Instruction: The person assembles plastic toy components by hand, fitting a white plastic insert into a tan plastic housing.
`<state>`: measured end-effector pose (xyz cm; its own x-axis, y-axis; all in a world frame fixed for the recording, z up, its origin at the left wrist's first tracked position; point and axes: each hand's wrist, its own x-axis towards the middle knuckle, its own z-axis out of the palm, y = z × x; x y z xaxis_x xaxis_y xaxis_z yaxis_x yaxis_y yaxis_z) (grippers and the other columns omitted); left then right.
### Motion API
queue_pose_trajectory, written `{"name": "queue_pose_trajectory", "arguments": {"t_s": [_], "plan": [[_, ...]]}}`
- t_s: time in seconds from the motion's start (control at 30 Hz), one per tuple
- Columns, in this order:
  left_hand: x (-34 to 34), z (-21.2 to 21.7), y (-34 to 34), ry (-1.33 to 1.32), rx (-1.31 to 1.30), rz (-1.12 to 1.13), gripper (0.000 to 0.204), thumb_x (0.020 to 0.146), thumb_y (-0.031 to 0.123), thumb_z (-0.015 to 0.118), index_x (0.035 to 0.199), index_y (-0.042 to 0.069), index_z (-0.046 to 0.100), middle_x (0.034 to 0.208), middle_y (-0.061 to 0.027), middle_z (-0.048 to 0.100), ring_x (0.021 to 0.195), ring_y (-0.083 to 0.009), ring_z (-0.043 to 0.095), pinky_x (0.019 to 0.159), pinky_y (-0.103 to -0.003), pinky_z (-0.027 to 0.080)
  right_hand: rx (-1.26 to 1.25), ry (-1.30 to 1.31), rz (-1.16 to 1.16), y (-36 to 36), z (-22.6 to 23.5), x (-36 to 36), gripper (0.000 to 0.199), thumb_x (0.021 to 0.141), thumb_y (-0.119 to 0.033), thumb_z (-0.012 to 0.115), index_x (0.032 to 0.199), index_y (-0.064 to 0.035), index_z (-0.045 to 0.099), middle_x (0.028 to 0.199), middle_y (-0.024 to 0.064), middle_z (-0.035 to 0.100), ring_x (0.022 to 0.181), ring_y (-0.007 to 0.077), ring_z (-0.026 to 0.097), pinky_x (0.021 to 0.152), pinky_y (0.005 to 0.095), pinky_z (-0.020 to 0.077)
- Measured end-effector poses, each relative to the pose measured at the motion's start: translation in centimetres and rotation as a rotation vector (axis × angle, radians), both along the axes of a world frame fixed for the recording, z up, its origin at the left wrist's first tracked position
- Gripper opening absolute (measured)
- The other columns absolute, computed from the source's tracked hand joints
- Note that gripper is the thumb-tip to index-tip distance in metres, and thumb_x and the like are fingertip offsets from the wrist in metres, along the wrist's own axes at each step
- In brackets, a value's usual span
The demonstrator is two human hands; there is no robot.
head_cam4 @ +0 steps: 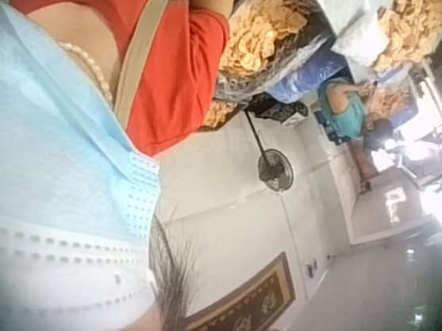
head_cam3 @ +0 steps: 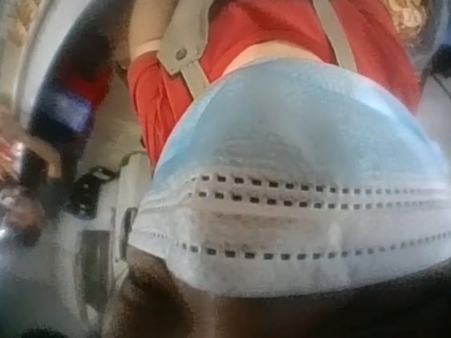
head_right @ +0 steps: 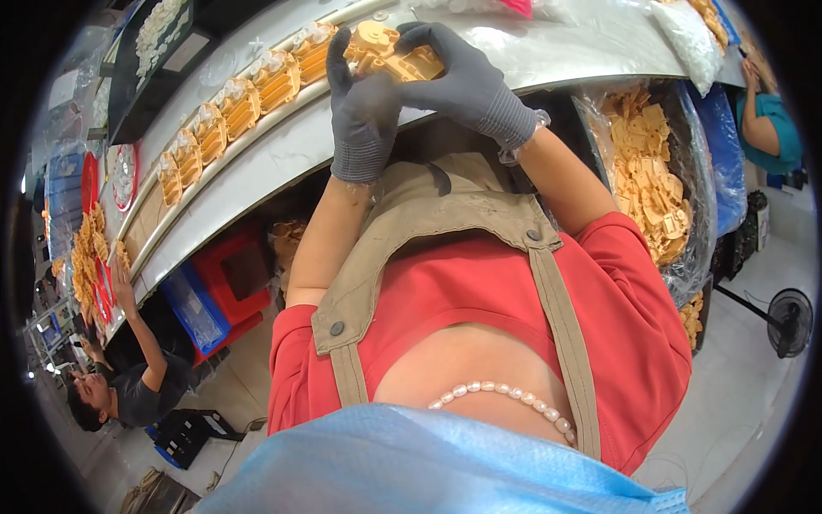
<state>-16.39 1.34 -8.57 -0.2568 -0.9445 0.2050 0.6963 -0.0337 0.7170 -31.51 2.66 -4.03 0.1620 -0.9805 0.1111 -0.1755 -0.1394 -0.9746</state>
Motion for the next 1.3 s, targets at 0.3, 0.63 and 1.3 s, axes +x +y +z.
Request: {"name": "queue_pose_trajectory", "arguments": {"t_s": [0.3,0.63,1.3], "plan": [[1.3,-0.4,0.4,0.382,0.087,-0.151,0.063,0.076,0.003,0.045,0.135,0.017,0.028,0.123,-0.015,0.045,0.114,-0.0334,0.048,0.096,-0.051,0.041,0.162,-0.354,0.001,0.1,1.3,0.9,0.036,0.075,-0.012,0.067,0.104,0.0007,0.05,0.106,0.0112,0.055,0.094,0.0169,0.055,0.084,0.0262,0.0446],[3.4,2.2,1.7,0.333,0.393,-0.302,0.063,0.088,0.042,0.045,0.132,-0.002,0.031,0.13,-0.0251,0.039,0.116,-0.0443,0.043,0.098,-0.061,0.033,-0.025,0.419,-0.346,-1.0,-1.4,-3.4,0.039,0.077,-0.022,0.067,0.11,-0.0063,0.051,0.113,0.0064,0.054,0.099,0.0201,0.056,0.086,0.03,0.0436],[1.2,3.5,2.5,0.243,0.177,-0.302,0.09,0.074,-0.006,0.058,0.144,0.018,0.006,0.132,-0.0108,0.036,0.115,-0.0244,0.047,0.095,-0.039,0.044,-0.162,0.229,-0.111,0.4,3.0,-1.8,0.025,0.085,-0.002,0.058,0.108,0.0041,0.054,0.11,0.0073,0.058,0.1,0.0115,0.054,0.089,0.0265,0.043]]}}
